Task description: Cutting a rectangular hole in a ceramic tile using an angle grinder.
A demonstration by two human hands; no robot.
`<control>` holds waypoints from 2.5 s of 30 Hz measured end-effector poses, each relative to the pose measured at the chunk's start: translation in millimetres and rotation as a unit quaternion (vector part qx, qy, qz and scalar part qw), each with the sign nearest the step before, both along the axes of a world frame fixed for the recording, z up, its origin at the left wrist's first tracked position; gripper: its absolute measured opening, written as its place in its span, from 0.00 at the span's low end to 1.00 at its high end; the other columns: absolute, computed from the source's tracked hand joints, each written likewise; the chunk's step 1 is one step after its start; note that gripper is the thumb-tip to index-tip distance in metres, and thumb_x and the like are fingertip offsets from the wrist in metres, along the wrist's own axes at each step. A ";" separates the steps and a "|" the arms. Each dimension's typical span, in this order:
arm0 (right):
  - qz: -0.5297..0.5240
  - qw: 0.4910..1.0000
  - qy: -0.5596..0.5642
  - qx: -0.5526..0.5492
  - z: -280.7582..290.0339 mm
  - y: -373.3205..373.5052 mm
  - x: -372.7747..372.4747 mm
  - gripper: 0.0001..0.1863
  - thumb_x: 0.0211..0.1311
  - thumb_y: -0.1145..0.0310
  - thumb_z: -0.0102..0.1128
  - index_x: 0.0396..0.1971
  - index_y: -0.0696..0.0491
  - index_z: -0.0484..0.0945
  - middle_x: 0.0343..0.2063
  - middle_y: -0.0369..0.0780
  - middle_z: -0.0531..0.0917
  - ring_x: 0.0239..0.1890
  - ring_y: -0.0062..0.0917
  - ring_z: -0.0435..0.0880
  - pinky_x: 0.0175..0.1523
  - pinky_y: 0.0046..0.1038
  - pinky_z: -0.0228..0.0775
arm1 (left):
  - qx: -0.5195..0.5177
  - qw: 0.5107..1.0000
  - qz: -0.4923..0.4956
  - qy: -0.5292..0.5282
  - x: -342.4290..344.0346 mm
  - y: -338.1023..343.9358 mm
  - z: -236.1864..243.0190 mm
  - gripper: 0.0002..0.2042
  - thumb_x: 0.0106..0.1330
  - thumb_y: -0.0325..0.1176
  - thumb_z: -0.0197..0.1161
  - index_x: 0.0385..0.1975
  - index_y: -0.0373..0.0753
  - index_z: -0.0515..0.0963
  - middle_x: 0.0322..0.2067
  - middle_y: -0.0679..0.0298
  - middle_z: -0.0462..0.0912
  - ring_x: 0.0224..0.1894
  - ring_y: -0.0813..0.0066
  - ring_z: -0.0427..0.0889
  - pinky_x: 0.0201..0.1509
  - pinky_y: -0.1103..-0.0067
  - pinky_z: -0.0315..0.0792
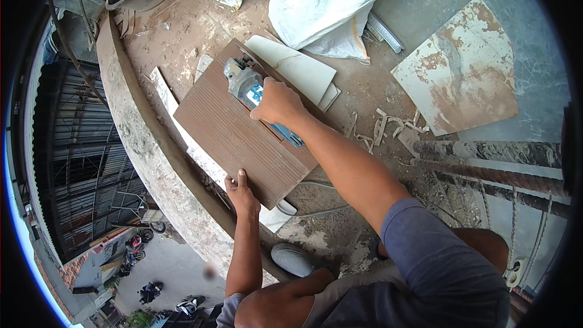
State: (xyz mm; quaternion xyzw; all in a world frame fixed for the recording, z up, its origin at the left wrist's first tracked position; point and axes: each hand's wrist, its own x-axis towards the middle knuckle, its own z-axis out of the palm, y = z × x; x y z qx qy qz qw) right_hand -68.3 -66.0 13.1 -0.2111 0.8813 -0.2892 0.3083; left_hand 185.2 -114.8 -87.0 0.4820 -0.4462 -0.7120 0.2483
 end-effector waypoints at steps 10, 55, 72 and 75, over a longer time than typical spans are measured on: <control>-0.001 1.000 0.002 -0.002 -0.8 0.6 0.1 0.33 0.38 0.62 0.72 0.45 0.62 0.72 0.44 0.53 0.81 0.48 0.44 0.82 0.52 0.37 0.76 | -0.002 1.000 0.006 0.007 -0.2 0.6 -2.1 0.16 0.67 0.33 0.62 0.48 0.34 0.67 0.45 0.57 0.77 0.49 0.67 0.75 0.58 0.69 0.68; -0.012 1.000 -0.010 -0.002 0.1 12.0 8.4 0.30 0.39 0.65 0.70 0.44 0.62 0.72 0.44 0.54 0.81 0.48 0.45 0.82 0.53 0.38 0.75 | -0.004 1.000 0.004 -0.006 3.0 -2.6 -7.7 0.15 0.68 0.32 0.60 0.49 0.35 0.65 0.47 0.55 0.76 0.50 0.65 0.75 0.60 0.66 0.67; -0.009 1.000 -0.012 -0.016 16.9 31.2 14.0 0.33 0.36 0.62 0.72 0.44 0.62 0.72 0.42 0.53 0.82 0.47 0.44 0.83 0.51 0.38 0.76 | -0.134 0.978 0.025 -0.158 -7.6 8.9 17.0 0.23 0.65 0.36 0.65 0.54 0.33 0.63 0.45 0.56 0.73 0.48 0.66 0.72 0.56 0.68 0.67; -0.035 0.994 -0.046 -0.094 30.9 58.5 13.7 0.32 0.36 0.63 0.73 0.44 0.62 0.73 0.39 0.50 0.83 0.43 0.39 0.84 0.49 0.35 0.76 | -0.429 0.877 -0.049 -0.212 -20.1 26.2 53.1 0.31 0.61 0.38 0.69 0.58 0.31 0.62 0.44 0.56 0.68 0.46 0.65 0.70 0.53 0.68 0.66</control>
